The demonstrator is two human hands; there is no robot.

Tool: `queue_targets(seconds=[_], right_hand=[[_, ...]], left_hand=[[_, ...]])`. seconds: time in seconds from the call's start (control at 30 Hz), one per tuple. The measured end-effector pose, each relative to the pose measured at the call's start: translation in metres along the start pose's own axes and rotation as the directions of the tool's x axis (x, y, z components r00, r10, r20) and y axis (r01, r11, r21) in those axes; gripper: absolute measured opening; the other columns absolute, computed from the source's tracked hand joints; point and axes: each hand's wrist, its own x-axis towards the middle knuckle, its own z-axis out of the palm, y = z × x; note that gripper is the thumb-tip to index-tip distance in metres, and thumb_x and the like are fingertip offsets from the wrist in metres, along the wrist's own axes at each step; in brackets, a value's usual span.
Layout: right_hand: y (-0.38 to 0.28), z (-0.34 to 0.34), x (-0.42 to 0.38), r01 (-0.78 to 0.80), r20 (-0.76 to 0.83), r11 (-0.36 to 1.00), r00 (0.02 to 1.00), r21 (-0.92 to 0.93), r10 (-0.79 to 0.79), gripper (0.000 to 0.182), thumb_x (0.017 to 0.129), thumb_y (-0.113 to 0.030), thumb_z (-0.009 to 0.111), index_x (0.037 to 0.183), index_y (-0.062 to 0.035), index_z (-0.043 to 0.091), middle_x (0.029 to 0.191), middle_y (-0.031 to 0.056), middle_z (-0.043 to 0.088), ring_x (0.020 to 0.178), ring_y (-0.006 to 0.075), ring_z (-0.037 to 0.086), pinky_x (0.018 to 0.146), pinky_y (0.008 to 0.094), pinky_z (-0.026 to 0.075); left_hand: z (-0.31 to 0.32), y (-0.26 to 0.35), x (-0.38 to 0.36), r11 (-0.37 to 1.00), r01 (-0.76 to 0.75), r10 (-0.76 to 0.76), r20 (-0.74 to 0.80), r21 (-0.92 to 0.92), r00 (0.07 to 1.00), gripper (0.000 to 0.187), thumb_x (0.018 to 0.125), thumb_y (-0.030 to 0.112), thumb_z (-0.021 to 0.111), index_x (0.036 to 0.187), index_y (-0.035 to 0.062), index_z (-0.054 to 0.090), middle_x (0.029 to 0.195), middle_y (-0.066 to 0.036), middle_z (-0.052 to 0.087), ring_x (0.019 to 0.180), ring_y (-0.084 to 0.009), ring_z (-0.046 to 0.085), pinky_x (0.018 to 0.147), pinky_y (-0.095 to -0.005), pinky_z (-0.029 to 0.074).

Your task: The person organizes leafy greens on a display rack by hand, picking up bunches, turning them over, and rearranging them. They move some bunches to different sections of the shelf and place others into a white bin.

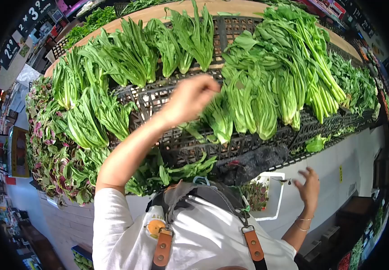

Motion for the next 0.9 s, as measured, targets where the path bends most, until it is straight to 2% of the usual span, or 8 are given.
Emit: queue_targets(seconds=[0.17,0.27,0.4,0.43,0.6,0.77,0.83,0.9], right_hand=[[-0.054,-0.029,0.034,0.180,-0.387,0.967,0.917,0.182,-0.098,0.026,0.078,-0.010,0.071,0.102,-0.0009,0.064,0.107,0.0150,0.063,0.100,0.0326,0.059,0.088,0.0373,0.045],[-0.104,-0.028,0.052,0.363,-0.488,0.884,0.853,0.296,-0.186,0.025,0.079,-0.007,0.070,0.102,-0.0005,0.063,0.103,0.0148,0.065,0.094,0.0297,0.061,0.083,0.0357,0.047],[-0.157,0.012,0.078,0.506,-0.450,0.861,0.760,-0.044,-0.470,0.044,0.075,-0.027,0.074,0.111,-0.0055,0.060,0.088,0.0118,0.064,0.086,0.0282,0.057,0.079,0.0388,0.041],[-0.166,0.025,0.090,0.578,-0.564,0.807,0.628,-0.124,-0.536,0.047,0.075,-0.030,0.073,0.114,-0.0077,0.059,0.081,0.0096,0.063,0.085,0.0264,0.056,0.076,0.0385,0.039],[-0.201,0.051,0.135,0.488,-0.254,0.783,0.760,-0.384,-0.598,0.056,0.077,-0.041,0.067,0.122,-0.0102,0.056,0.076,0.0088,0.064,0.080,0.0241,0.058,0.070,0.0378,0.037],[-0.190,0.018,0.150,0.368,-0.353,0.897,0.896,0.245,-0.271,0.047,0.081,-0.025,0.058,0.124,-0.0054,0.053,0.073,0.0108,0.064,0.064,0.0232,0.061,0.059,0.0375,0.045],[-0.165,-0.006,0.149,0.152,-0.148,0.472,0.988,0.868,-0.045,0.042,0.091,-0.017,0.053,0.130,-0.0024,0.046,0.094,0.0106,0.065,0.079,0.0173,0.065,0.061,0.0283,0.052],[-0.151,-0.002,0.138,0.212,-0.190,-0.231,0.975,0.950,0.115,0.039,0.094,-0.020,0.051,0.128,-0.0011,0.047,0.101,0.0132,0.064,0.089,0.0204,0.064,0.069,0.0302,0.054]], left_hand=[[0.149,0.057,-0.050,0.892,-0.344,0.447,0.449,-0.294,0.774,0.048,0.086,0.011,0.059,0.130,-0.0005,0.044,0.096,-0.022,0.060,0.089,-0.0354,0.060,0.082,-0.0398,0.050],[0.137,0.087,-0.064,0.988,-0.085,0.153,0.804,-0.128,0.574,0.063,0.084,0.014,0.061,0.136,-0.0032,0.029,0.079,-0.026,0.061,0.080,-0.0412,0.062,0.070,-0.0477,0.049],[0.118,0.028,-0.068,0.919,-0.088,0.026,0.164,0.385,0.986,0.035,0.083,0.030,0.064,0.089,-0.0012,0.050,0.075,-0.020,0.062,0.068,-0.0371,0.063,0.060,-0.0455,0.051],[0.104,0.023,-0.067,0.848,-0.056,0.015,0.082,0.527,0.996,0.045,0.081,0.039,0.067,0.091,0.0002,0.046,0.074,-0.019,0.060,0.065,-0.0358,0.063,0.056,-0.0427,0.052],[0.116,-0.012,-0.065,0.664,0.082,-0.057,-0.060,0.743,0.997,0.102,0.069,0.068,0.063,0.132,-0.0048,0.032,0.074,-0.017,0.061,0.063,-0.0300,0.064,0.051,-0.0373,0.051],[0.112,-0.011,-0.050,0.803,0.307,-0.336,-0.037,0.510,0.941,0.093,0.072,0.039,0.072,0.140,-0.0014,0.023,0.080,-0.021,0.062,0.066,-0.0331,0.063,0.058,-0.0405,0.054],[0.099,-0.013,-0.056,0.877,0.374,-0.361,-0.100,0.300,0.927,0.091,0.073,0.024,0.068,0.143,-0.0018,0.017,0.084,-0.022,0.062,0.064,-0.0323,0.062,0.059,-0.0411,0.054],[0.074,-0.002,-0.060,0.829,0.553,-0.555,-0.002,-0.090,0.832,0.090,0.074,0.023,0.066,0.143,-0.0043,0.014,0.088,-0.023,0.062,0.068,-0.0295,0.063,0.063,-0.0354,0.053]])
